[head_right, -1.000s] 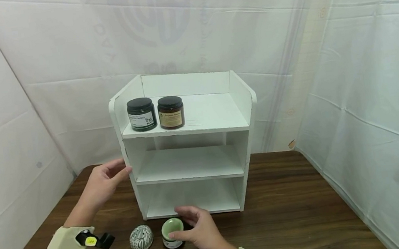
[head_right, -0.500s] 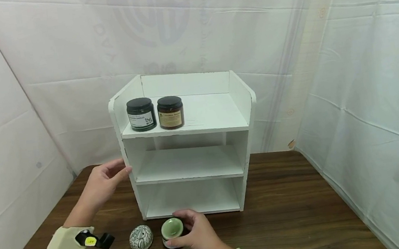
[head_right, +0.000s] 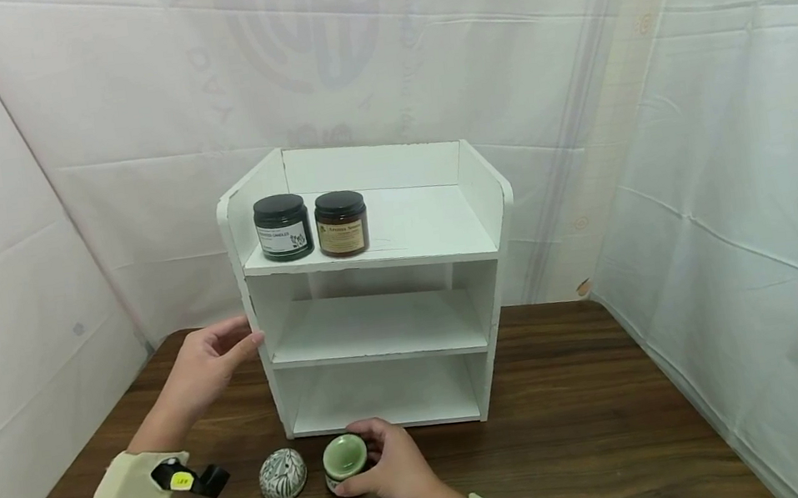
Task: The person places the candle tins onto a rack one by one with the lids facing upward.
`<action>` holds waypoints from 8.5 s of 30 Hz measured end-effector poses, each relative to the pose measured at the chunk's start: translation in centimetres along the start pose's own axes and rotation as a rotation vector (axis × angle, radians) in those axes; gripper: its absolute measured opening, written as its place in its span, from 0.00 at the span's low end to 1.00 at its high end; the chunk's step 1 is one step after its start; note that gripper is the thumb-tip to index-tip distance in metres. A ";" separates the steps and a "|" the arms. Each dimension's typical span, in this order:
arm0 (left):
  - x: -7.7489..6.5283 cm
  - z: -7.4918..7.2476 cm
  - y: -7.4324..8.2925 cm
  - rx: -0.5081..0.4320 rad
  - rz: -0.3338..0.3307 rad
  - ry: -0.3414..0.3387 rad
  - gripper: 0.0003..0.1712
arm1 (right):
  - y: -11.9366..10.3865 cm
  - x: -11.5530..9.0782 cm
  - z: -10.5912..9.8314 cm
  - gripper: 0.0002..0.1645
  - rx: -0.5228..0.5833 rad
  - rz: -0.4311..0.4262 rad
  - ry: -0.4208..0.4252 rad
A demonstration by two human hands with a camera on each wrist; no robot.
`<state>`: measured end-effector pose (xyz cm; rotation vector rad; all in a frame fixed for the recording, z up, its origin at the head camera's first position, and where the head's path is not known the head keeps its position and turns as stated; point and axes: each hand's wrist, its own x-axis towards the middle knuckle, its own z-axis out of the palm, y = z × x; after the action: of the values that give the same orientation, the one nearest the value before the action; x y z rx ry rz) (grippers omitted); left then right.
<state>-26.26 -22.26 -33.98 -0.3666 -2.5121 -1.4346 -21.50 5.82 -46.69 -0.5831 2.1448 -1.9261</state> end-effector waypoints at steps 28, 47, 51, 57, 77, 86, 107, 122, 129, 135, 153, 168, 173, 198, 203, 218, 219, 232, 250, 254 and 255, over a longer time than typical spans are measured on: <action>0.1 -0.2 -0.3 0.014 0.021 -0.002 0.34 | -0.2 -0.1 0.3 0.43 -0.046 0.031 0.000; 0.0 -0.2 -0.1 0.028 0.023 0.004 0.34 | -0.8 -0.5 -0.9 0.40 0.007 0.010 -0.001; 0.0 -0.2 0.0 0.024 0.027 0.002 0.34 | -1.0 -0.5 -1.0 0.40 0.015 0.019 -0.006; 0.0 -0.2 0.1 0.020 0.026 0.002 0.34 | -0.9 -0.5 -1.2 0.41 0.010 0.013 -0.016; -0.1 -0.2 0.0 0.034 0.018 0.006 0.35 | -1.3 -0.5 -1.5 0.41 -0.007 -0.003 -0.020; 0.0 -0.1 -0.1 0.029 0.020 0.003 0.35 | -1.8 -0.7 -1.6 0.41 -0.022 -0.009 -0.018; 0.0 -0.1 -0.1 0.032 0.018 0.003 0.35 | -3.3 -0.6 -2.1 0.40 -0.021 -0.032 -0.003; -0.1 -0.2 0.0 0.025 0.019 0.000 0.35 | -3.6 -0.8 -2.2 0.39 0.017 -0.085 0.053; -0.1 -0.2 0.0 0.023 0.025 -0.002 0.35 | -3.9 -0.9 -2.1 0.38 0.077 -0.071 0.047; -0.1 -0.2 0.0 0.022 0.027 -0.003 0.34 | -4.0 -0.9 -2.0 0.37 0.086 -0.071 0.056; -0.1 -0.2 0.0 0.033 0.017 -0.002 0.35 | -4.0 -1.1 -2.0 0.39 0.139 -0.052 0.076; 0.0 -0.2 0.0 0.024 0.015 -0.006 0.36 | -4.1 -0.8 -2.4 0.37 0.055 -0.085 0.078; 0.1 -0.2 -0.1 0.018 0.019 -0.008 0.36 | -4.3 -0.8 -2.4 0.40 0.089 -0.093 0.068; 0.0 -0.2 0.0 0.036 0.019 -0.006 0.36 | -4.3 -0.9 -2.3 0.38 0.237 -0.061 0.040; -0.1 -0.3 0.0 0.042 0.012 -0.006 0.37 | -4.2 -0.8 -2.5 0.41 0.217 -0.065 0.021; 0.0 -0.3 0.0 0.026 0.019 -0.018 0.36 | -4.6 -0.9 -2.5 0.35 0.150 -0.052 0.020; 0.0 -0.3 0.0 0.026 0.018 -0.019 0.37 | -4.6 -0.9 -2.4 0.36 0.154 -0.053 0.021; -0.1 -0.2 0.0 0.028 0.017 -0.014 0.36 | -4.5 -0.8 -2.3 0.39 0.199 -0.074 0.017; 0.1 -0.2 -0.1 0.016 0.037 -0.013 0.34 | -4.4 -0.8 -2.2 0.40 0.259 -0.084 0.021; 0.1 -0.2 -0.1 0.019 0.039 -0.012 0.34 | -4.4 -0.8 -2.1 0.40 0.241 -0.088 0.020; 0.1 -0.2 -0.1 0.021 0.039 -0.012 0.34 | -4.4 -0.8 -2.1 0.40 0.237 -0.086 0.020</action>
<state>-26.34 -22.47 -33.93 -0.4186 -2.5129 -1.3947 -20.90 7.72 -42.17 -0.6205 1.8915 -2.1989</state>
